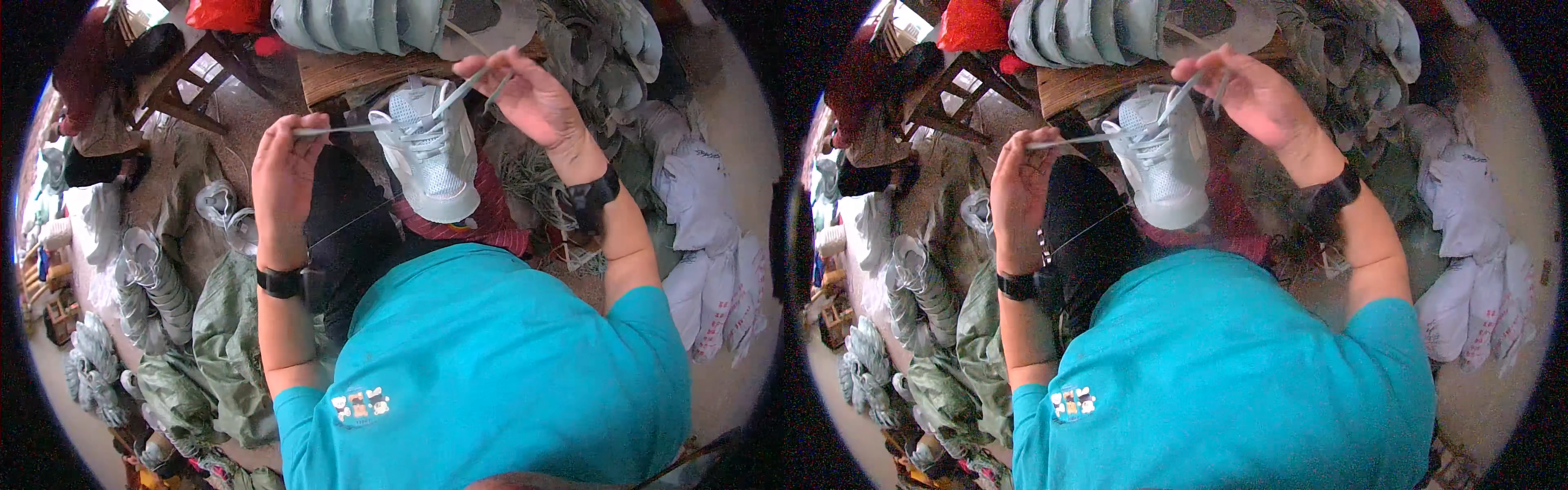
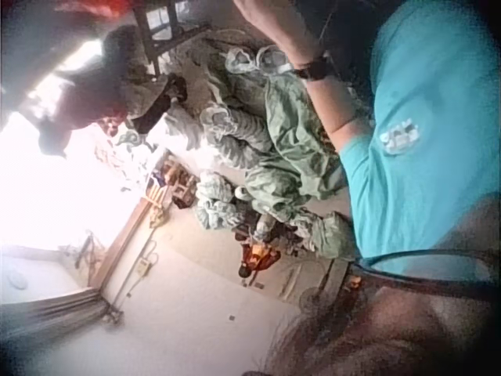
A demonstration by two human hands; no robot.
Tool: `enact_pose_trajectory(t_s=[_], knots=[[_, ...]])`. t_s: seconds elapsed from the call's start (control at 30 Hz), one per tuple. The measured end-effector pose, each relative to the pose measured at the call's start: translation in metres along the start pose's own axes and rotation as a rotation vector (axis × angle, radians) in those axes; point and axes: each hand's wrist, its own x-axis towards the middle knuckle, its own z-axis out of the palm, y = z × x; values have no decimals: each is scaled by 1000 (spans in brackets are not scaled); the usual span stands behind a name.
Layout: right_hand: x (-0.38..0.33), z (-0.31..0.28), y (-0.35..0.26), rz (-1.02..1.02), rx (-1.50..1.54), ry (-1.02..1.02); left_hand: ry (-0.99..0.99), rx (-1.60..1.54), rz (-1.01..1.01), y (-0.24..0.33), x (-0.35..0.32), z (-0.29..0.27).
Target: The person is sitting on the floor in a cluttered room, lacing a white sneaker. They repeatedly thread the laces through the eyelets, pull them tight, and adjust the fit. The person handles the shoe and laces by hand, working on one shoe at a time.
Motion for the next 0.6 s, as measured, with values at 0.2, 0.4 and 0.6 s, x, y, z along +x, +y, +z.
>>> enact_pose_trajectory(t_s=[0.2,0.4,0.6], knots=[[-22,-107,-24,-84,357,179,-83,-247,-60,30,32,-112],[-62,-188,-38,-85,190,874,502,8,165,75,16,-193],[-46,-122,-19,29,-445,767,384,705,296,35,6,-138]])
